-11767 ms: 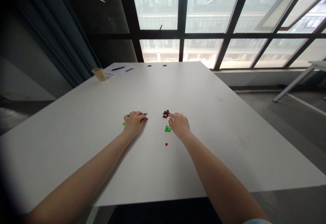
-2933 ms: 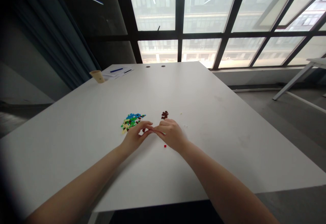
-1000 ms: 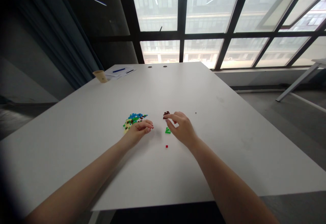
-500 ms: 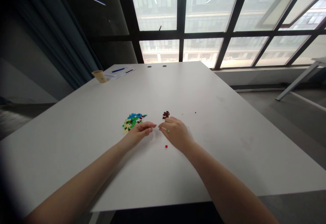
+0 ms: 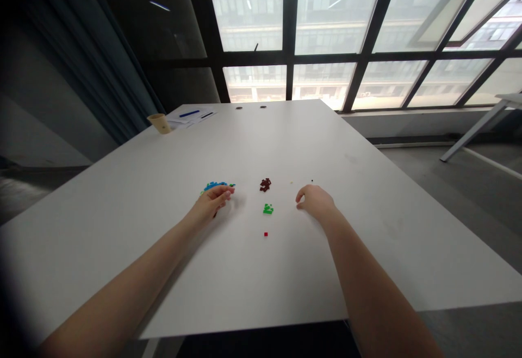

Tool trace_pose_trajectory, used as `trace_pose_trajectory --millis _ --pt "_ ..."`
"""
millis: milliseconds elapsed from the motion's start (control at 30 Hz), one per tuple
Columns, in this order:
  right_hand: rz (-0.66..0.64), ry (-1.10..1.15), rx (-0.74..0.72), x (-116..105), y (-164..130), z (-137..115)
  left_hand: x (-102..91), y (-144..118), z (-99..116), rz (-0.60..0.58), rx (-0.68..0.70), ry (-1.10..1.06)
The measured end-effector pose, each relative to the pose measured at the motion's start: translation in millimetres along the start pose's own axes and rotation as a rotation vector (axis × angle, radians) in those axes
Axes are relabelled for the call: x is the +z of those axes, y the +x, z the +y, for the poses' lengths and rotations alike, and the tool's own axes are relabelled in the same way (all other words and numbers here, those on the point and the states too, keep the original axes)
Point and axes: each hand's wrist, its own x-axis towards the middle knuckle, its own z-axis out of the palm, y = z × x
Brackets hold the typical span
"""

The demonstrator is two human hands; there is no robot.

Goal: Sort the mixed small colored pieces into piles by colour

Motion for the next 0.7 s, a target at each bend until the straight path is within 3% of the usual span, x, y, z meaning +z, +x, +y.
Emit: trace_pose_trajectory --millis 100,200,333,500,700 --pt "0.107 0.056 0.018 -8 0 0 -7.6 2 3 0.05 0.002 -0.017" --pt "0.208 0.101 0.057 -15 -1 0 -19.6 5 4 0.17 0.02 0.076" --pt "0.097 0.105 -0.028 -11 -2 -2 -30.4 10 -2 0.319 0.18 0.385" --pt "-0.069 0.041 -0.093 1 -3 -7 -25.5 11 -6 0.209 0.327 0.619" --pt "-0.075 -0.067 -0.013 4 -1 -12 -18.4 6 2 0.169 0.328 0.659"
